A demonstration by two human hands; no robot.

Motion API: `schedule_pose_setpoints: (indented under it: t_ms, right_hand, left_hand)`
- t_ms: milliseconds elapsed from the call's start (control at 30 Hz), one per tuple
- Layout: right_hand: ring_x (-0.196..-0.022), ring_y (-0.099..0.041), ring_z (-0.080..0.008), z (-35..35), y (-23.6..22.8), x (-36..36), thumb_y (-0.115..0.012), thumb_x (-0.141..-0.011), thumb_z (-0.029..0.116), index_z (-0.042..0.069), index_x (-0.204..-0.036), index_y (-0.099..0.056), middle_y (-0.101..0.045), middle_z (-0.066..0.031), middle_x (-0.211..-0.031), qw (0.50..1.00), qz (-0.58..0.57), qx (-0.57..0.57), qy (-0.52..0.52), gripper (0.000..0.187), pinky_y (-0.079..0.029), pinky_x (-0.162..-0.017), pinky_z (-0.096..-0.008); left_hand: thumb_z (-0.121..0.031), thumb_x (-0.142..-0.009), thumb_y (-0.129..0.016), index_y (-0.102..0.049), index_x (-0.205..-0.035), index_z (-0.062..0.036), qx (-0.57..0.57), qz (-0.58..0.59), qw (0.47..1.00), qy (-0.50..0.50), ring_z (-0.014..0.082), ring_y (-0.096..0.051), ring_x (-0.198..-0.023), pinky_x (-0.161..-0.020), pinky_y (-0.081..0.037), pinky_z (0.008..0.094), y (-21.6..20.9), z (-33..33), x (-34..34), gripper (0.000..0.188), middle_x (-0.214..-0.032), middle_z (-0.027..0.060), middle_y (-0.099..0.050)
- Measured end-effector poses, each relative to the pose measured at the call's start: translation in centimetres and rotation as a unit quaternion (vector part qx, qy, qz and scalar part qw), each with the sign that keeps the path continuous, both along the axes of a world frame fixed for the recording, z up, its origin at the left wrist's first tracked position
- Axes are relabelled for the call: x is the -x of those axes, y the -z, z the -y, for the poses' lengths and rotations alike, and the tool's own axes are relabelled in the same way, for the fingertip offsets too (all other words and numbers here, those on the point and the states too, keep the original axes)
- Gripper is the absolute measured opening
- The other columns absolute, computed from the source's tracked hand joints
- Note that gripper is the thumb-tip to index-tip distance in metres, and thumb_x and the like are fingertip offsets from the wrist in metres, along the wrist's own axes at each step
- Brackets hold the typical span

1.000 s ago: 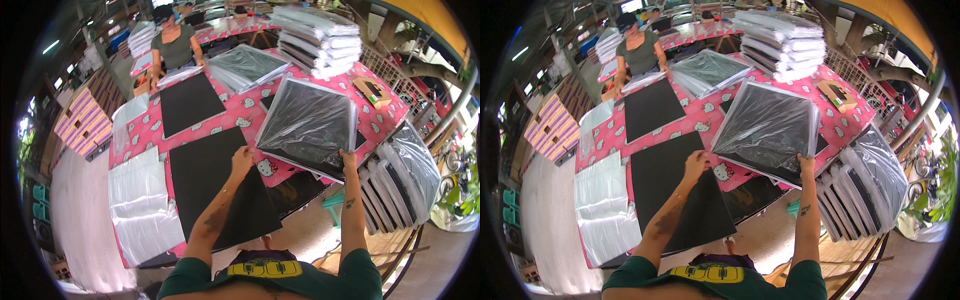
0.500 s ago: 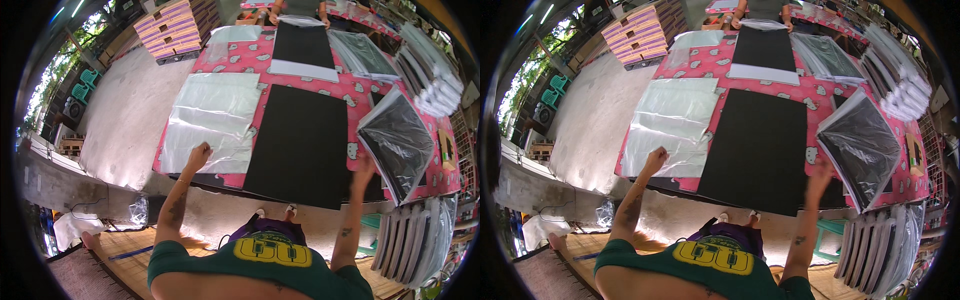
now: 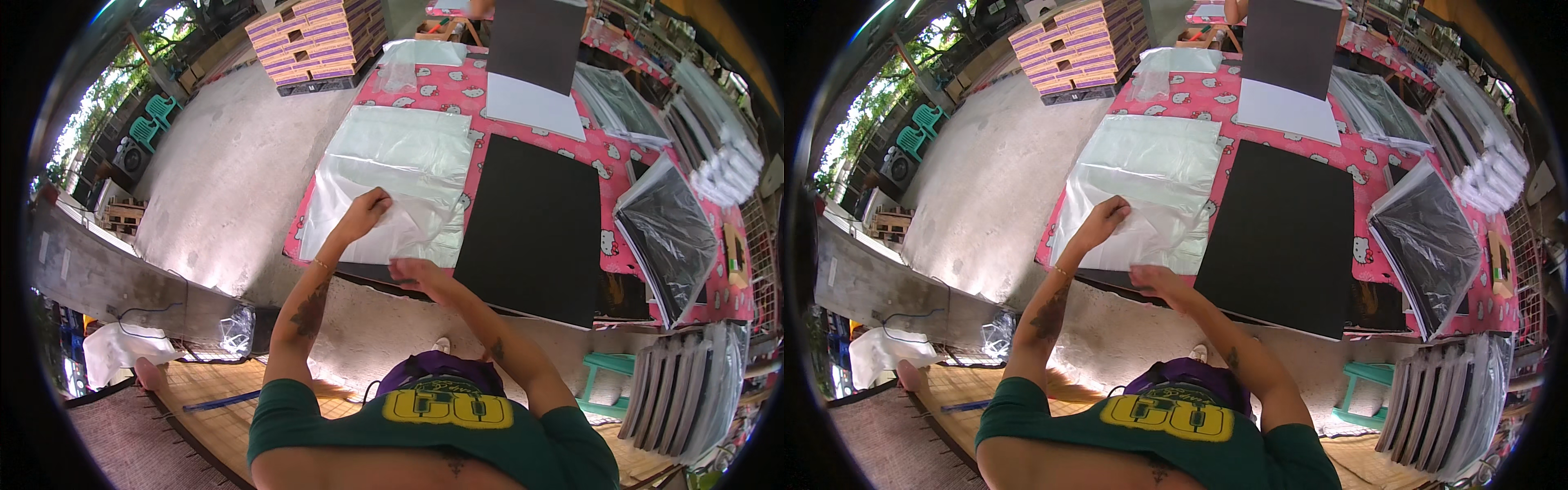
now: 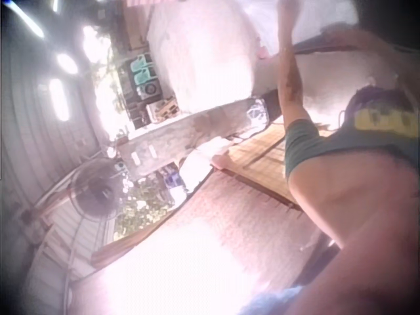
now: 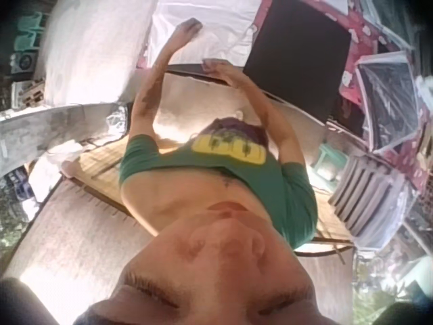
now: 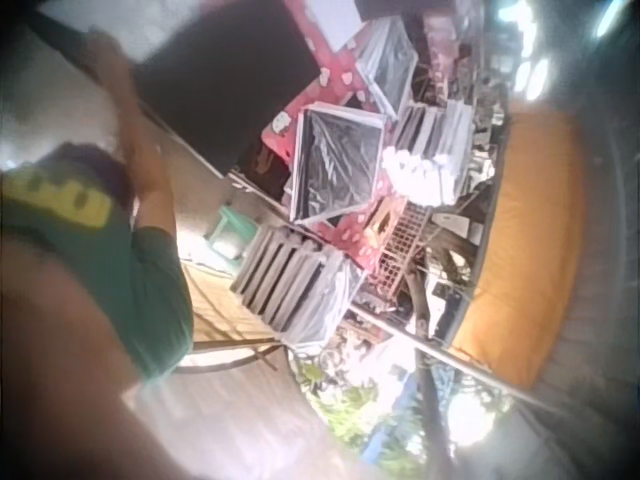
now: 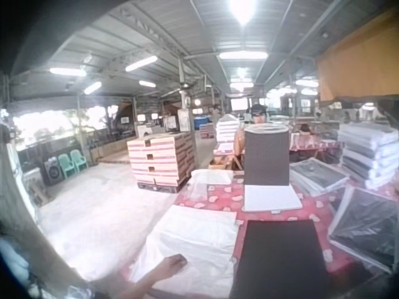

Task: The person picks up flat items from a table and places each one into a separate plastic bag by hand.

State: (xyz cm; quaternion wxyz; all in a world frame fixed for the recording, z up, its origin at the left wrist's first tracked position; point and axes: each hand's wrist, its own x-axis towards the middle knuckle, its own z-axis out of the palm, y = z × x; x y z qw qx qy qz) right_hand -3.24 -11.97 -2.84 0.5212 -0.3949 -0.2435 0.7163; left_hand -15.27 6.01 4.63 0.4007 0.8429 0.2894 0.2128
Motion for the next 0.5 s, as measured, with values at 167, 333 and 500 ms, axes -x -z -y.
schedule_pose_setpoints:
  t_ms: [167,333,500]
  right_hand:
    - [-0.103,-0.054,-0.0174,-3.7,-3.8,0.3,-0.059,-0.091,0.024,0.005,-0.118,-0.051,-0.058,-0.0046,-0.110,0.959,-0.140,-0.011,0.247,0.034,-0.041,-0.091,-0.0351]
    - [-0.102,-0.055,-0.0212,0.1,-2.7,-3.4,-0.050,-0.094,0.015,0.002,-0.110,-0.056,-0.058,-0.0068,-0.110,0.924,-0.149,-0.105,0.335,0.021,-0.044,-0.091,-0.0396]
    - [-0.107,-0.057,-0.0315,10.2,-2.4,-15.7,-0.041,-0.095,0.027,-0.004,-0.115,-0.055,-0.058,-0.0186,-0.116,0.878,-0.193,-0.113,0.424,0.039,-0.044,-0.096,-0.0487]
  left_hand:
    - [-0.018,-0.087,-0.061,-0.059,-0.105,-0.0011,-0.018,0.054,0.997,-0.044,0.0178,-0.055,-0.065,-0.061,-0.045,0.0305,-3.1,6.1,-1.9,0.025,-0.078,0.0106,-0.061]
    - [-0.004,-0.083,-0.056,-0.061,-0.092,-0.0019,-0.258,0.116,0.944,-0.168,0.0355,-0.060,-0.070,-0.060,-0.047,0.0404,0.3,5.8,-4.2,0.010,-0.077,0.0219,-0.060]
    - [-0.013,-0.088,-0.053,-0.058,-0.094,0.0037,-0.348,-0.070,0.883,-0.307,0.0349,-0.062,-0.081,-0.067,-0.046,0.0462,7.1,-10.3,7.9,0.018,-0.088,0.0237,-0.063]
